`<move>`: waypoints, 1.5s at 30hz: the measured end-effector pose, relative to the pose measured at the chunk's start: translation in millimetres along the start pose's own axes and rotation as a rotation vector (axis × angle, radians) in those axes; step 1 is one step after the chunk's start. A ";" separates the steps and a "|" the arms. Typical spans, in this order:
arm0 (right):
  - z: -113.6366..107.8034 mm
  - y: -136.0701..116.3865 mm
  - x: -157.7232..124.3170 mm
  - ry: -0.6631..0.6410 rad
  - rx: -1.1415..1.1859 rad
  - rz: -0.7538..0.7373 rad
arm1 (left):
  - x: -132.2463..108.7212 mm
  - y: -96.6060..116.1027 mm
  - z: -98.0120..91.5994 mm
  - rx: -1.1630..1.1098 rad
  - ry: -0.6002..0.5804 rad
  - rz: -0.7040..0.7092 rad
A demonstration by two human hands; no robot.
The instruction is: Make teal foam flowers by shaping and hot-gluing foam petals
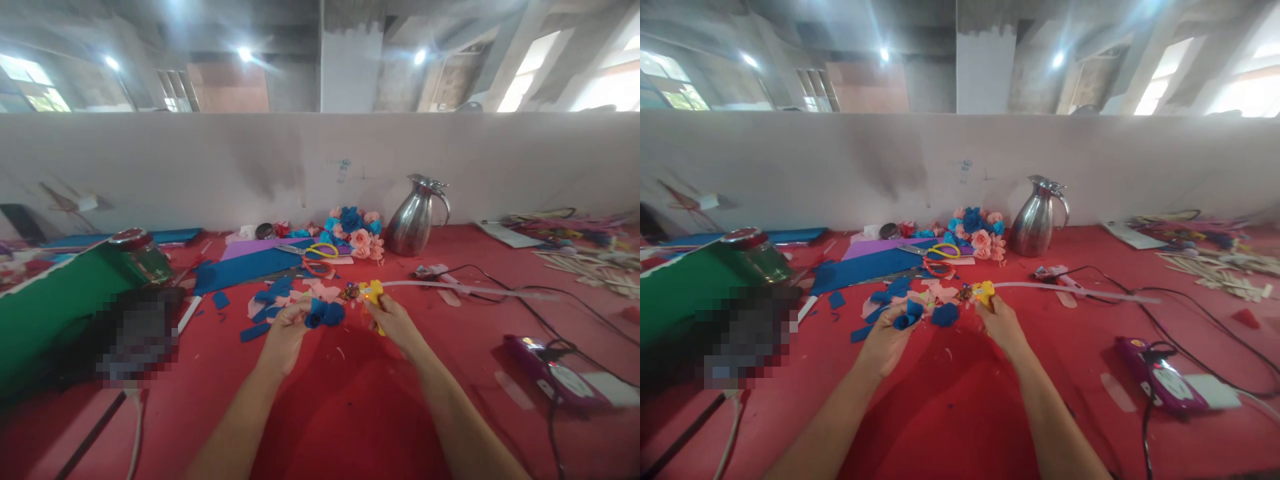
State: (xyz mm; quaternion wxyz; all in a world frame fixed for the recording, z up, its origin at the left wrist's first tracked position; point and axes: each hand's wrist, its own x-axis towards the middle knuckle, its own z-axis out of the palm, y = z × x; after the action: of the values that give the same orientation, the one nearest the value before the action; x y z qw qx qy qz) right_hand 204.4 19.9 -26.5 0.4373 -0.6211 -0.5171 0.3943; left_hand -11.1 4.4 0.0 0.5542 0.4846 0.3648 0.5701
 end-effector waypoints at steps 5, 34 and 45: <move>-18.7 7.7 3.7 0.346 -0.466 -0.204 | -0.5 4.5 2.2 0.002 -0.065 -0.022; 2.9 -68.7 -31.9 -0.336 0.009 -0.535 | -0.9 3.8 6.0 0.218 -0.207 -0.120; 11.9 -63.6 -30.9 -0.176 0.074 -0.647 | 1.6 -4.1 1.8 0.034 -0.212 -0.205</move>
State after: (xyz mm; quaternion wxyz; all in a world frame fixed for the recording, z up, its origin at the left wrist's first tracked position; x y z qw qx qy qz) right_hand 169.5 -3.8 31.5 0.5158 -0.3720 -0.7087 0.3055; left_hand -8.2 6.2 -3.1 0.6365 0.5117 0.3615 0.4498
